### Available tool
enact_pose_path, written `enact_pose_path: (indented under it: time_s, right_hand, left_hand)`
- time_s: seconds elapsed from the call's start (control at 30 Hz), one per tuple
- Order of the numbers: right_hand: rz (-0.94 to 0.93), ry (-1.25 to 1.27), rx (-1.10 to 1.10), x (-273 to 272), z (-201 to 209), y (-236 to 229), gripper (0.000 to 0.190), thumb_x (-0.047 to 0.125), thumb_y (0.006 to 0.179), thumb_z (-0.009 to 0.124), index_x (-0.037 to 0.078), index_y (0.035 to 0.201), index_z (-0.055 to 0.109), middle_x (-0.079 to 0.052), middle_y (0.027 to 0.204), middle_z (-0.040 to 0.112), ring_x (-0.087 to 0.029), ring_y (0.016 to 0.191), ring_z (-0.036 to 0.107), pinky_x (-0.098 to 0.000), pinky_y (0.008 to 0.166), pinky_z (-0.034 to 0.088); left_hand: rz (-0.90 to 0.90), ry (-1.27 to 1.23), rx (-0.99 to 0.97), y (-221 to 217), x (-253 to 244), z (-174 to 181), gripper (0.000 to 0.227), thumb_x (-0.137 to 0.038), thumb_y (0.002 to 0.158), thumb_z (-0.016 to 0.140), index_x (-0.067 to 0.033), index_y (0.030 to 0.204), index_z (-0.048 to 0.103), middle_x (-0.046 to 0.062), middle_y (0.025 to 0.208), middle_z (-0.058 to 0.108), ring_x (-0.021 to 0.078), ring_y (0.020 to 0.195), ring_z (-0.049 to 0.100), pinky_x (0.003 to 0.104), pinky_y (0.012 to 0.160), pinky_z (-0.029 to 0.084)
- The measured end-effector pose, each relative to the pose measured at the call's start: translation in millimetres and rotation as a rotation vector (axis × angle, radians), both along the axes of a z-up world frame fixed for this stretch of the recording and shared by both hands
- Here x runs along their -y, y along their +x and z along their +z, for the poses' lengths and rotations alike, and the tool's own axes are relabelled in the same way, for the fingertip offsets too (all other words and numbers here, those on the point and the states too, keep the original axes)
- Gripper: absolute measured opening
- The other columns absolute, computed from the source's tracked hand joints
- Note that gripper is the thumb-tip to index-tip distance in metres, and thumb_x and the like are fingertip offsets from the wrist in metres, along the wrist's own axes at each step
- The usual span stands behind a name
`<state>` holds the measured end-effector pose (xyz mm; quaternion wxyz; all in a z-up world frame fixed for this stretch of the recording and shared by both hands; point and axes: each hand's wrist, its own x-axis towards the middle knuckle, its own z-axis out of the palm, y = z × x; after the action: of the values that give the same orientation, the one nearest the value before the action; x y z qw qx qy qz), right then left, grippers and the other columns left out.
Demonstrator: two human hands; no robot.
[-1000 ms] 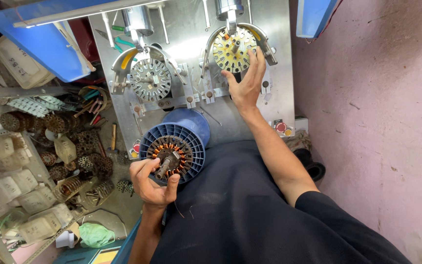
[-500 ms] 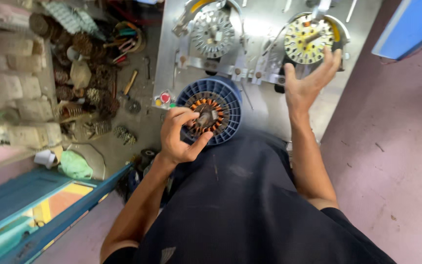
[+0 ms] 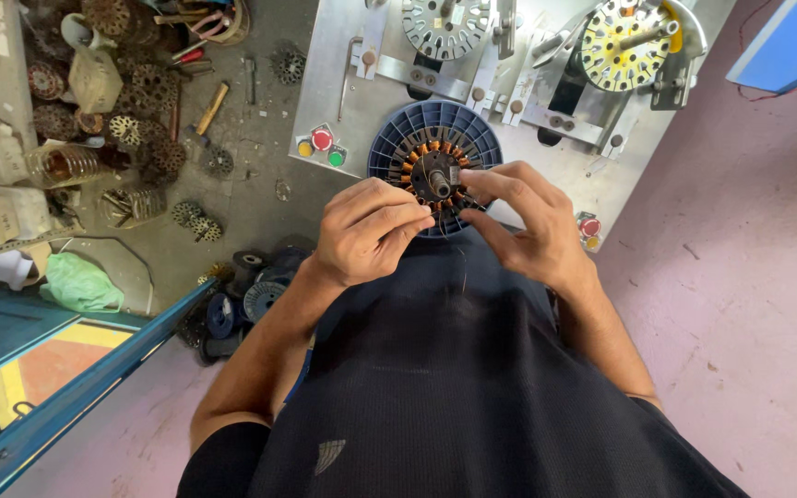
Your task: The person operates a dual-station motor winding machine, removes a wound rotor, and places it into a blue plastic housing. They then adjust the machine's right-side fixture and continue handling the rotor and housing.
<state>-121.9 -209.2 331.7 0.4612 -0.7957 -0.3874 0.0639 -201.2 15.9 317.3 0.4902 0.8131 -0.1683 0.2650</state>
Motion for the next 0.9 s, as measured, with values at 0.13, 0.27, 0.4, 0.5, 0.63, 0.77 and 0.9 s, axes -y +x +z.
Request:
enact_pose_path:
  time_s: [0.13, 0.27, 0.4, 0.5, 0.63, 0.77, 0.9]
  right_hand:
    - [-0.063, 0.021, -0.018, -20, 21, -9, 0.050, 0.004, 0.077, 0.091, 0.003, 0.122, 0.070, -0.011, 0.107, 0.066, -0.015, 0.087, 0.066, -0.0297, 0.075, 0.057]
    - [-0.023, 0.157, 0.053, -25, 30, -3, 0.029, 0.005, 0.087, 0.087, -0.001, 0.112, 0.074, -0.014, 0.109, 0.067, -0.016, 0.092, 0.069, -0.0277, 0.074, 0.059]
    - [0.030, 0.313, 0.092, -25, 52, 11, 0.011, 0.004, 0.090, 0.081, -0.003, 0.095, 0.073, -0.014, 0.093, 0.074, -0.014, 0.071, 0.070, -0.0242, 0.062, 0.058]
    - [-0.054, 0.384, 0.005, -25, 82, 6, 0.009, -0.001, 0.095, 0.076, -0.006, 0.093, 0.069, -0.019, 0.084, 0.072, -0.017, 0.064, 0.069, -0.0239, 0.057, 0.056]
    - [-0.174, 0.417, -0.060, -26, 119, 0, 0.009, -0.004, 0.096, 0.073, -0.005, 0.093, 0.065, -0.019, 0.086, 0.072, -0.018, 0.067, 0.072, -0.0239, 0.055, 0.059]
    - [-0.177, 0.441, -0.101, -26, 129, -6, 0.007, -0.003, 0.089, 0.071, -0.004, 0.088, 0.065, -0.018, 0.080, 0.071, -0.019, 0.063, 0.072, -0.0266, 0.054, 0.057]
    - [0.086, 0.505, -0.054, -30, 129, -12, 0.006, -0.003, 0.092, 0.067, -0.002, 0.086, 0.067, -0.017, 0.076, 0.071, -0.022, 0.065, 0.075, -0.0286, 0.057, 0.058]
  left_hand:
    - [-0.055, 0.027, 0.110, 9, -12, 29, 0.017, -0.007, 0.091, 0.083, -0.0004, 0.097, 0.068, 0.007, 0.089, 0.066, 0.0207, 0.076, 0.065, 0.033, 0.065, 0.053]
    - [-0.071, 0.106, 0.359, 32, -17, 59, 0.020, -0.010, 0.100, 0.082, 0.0012, 0.099, 0.066, 0.008, 0.092, 0.066, 0.0198, 0.079, 0.065, 0.032, 0.068, 0.055]
    - [-0.092, 0.004, 0.518, 57, -12, 91, 0.021, -0.015, 0.097, 0.083, 0.0003, 0.100, 0.069, 0.006, 0.088, 0.066, 0.0161, 0.076, 0.065, 0.030, 0.064, 0.054]
    - [-0.115, -0.093, 0.557, 61, -13, 103, 0.022, -0.017, 0.096, 0.083, -0.0008, 0.102, 0.069, 0.006, 0.087, 0.068, 0.0145, 0.075, 0.066, 0.028, 0.062, 0.053]
    - [-0.212, -0.265, 0.295, 50, -24, 93, 0.026, -0.017, 0.105, 0.078, -0.0061, 0.124, 0.063, 0.006, 0.097, 0.072, 0.0124, 0.077, 0.069, 0.023, 0.065, 0.057]
    - [-0.233, -0.130, -0.274, 36, -38, 64, 0.043, -0.012, 0.104, 0.073, -0.0114, 0.143, 0.056, 0.000, 0.090, 0.069, 0.0100, 0.065, 0.064, 0.023, 0.058, 0.052]
    - [-0.202, 0.297, -0.346, 17, -32, 36, 0.073, -0.022, 0.078, 0.079, -0.0076, 0.145, 0.051, 0.006, 0.094, 0.067, 0.0240, 0.081, 0.070, 0.038, 0.069, 0.058]
